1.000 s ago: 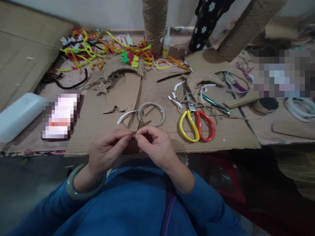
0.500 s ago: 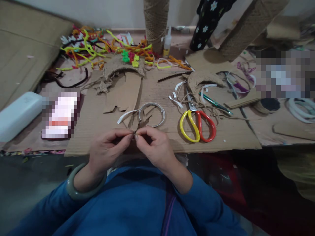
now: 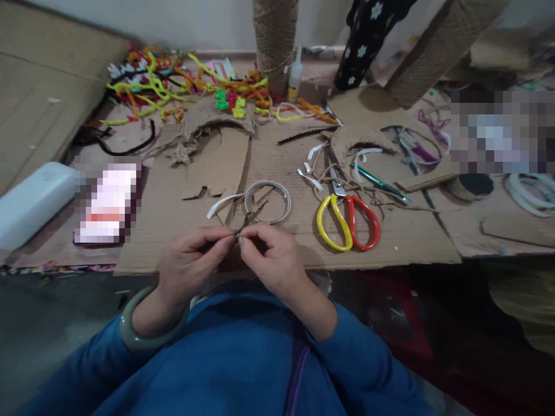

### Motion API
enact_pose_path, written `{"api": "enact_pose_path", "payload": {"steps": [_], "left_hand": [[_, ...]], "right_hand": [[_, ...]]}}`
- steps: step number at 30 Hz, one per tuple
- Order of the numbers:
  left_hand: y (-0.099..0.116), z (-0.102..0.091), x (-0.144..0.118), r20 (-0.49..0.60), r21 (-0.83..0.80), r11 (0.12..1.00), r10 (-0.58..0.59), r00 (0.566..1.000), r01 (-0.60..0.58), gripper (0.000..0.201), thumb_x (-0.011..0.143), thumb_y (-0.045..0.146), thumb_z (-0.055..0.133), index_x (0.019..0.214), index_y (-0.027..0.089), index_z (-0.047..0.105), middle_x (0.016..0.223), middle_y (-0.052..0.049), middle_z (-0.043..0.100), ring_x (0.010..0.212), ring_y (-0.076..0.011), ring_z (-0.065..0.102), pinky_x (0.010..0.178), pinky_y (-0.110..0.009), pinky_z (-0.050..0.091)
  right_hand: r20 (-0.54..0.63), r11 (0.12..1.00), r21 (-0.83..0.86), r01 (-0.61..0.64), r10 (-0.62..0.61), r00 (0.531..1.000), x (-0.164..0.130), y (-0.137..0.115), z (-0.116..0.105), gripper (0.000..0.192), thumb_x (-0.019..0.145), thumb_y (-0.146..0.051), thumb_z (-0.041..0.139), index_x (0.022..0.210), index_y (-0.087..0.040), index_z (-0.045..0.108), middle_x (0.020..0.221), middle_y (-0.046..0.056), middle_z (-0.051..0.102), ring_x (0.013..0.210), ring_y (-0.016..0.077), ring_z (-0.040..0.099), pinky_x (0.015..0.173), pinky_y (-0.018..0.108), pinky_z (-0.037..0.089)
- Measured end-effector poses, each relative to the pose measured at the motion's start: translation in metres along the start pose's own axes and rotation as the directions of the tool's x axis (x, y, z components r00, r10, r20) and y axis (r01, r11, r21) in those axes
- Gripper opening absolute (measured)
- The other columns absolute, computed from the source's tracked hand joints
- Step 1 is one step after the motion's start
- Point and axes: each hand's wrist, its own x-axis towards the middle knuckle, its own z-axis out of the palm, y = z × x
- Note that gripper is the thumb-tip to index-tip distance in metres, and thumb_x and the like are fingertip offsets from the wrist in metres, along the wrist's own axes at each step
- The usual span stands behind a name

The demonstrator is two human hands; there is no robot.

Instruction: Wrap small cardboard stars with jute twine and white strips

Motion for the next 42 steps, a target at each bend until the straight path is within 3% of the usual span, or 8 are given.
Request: {"api": "enact_pose_path", "payload": {"steps": [13,20,24,31,42], "left_hand": [[0.0002,0.0025,-0.0018,-0.012,-0.079,0.996,-0.048,0.999,0.047,0.01,0.08,0.018,0.062,0.079,0.02,0.072,0.077,-0.001,0.076,0.069,-0.0134,0.07,0.064,-0.023,0.056],[0.001,0.003,-0.0029,-0.04,-0.11,0.994,-0.024,0.999,0.019,0.01,0.08,0.016,0.062,0.08,0.02,0.071,0.078,0.0,0.076,0.069,-0.0116,0.069,0.065,-0.021,0.055],[0.001,0.0029,-0.0031,-0.02,-0.127,0.985,-0.121,0.993,0.117,0.009,0.078,0.018,0.063,0.077,0.02,0.072,0.074,0.0,0.076,0.066,-0.0123,0.069,0.062,-0.021,0.055],[0.0014,0.0016,-0.0002,0.033,-0.237,0.916,-0.325,0.945,0.323,0.01,0.075,0.024,0.066,0.073,0.018,0.073,0.067,-0.001,0.074,0.058,-0.0124,0.067,0.054,-0.02,0.054],[-0.0027,0.0016,-0.0016,0.08,-0.263,0.911,-0.308,0.948,0.318,0.01,0.076,0.025,0.066,0.078,0.02,0.074,0.072,-0.001,0.076,0.063,-0.0129,0.069,0.059,-0.02,0.055]], "right_hand": [[-0.033,0.998,-0.035,0.045,-0.046,0.998,-0.0021,0.0025,0.0011,0.008,0.078,-0.019,0.055,0.075,-0.02,0.062,0.068,-0.001,0.068,0.063,0.0117,0.063,0.059,0.022,0.05],[0.009,0.997,0.065,-0.048,0.048,0.999,-0.0014,0.0043,0.0017,0.008,0.081,-0.025,0.056,0.075,-0.019,0.057,0.062,-0.003,0.059,0.055,0.0096,0.055,0.051,0.022,0.045],[-0.002,0.997,0.054,-0.056,0.056,0.998,-0.0013,0.0063,0.0018,0.008,0.081,-0.026,0.058,0.076,-0.019,0.057,0.065,-0.003,0.059,0.056,0.0096,0.055,0.053,0.022,0.045],[-0.001,0.999,0.035,-0.034,0.034,0.999,-0.0029,0.007,0.0024,0.007,0.083,-0.024,0.056,0.078,-0.02,0.059,0.067,-0.002,0.062,0.059,0.0097,0.056,0.053,0.021,0.045],[-0.016,0.999,-0.031,0.022,-0.023,1.0,-0.0023,0.0053,0.0007,0.007,0.083,-0.022,0.054,0.078,-0.02,0.059,0.068,-0.002,0.063,0.059,0.0097,0.057,0.053,0.021,0.044]]}}
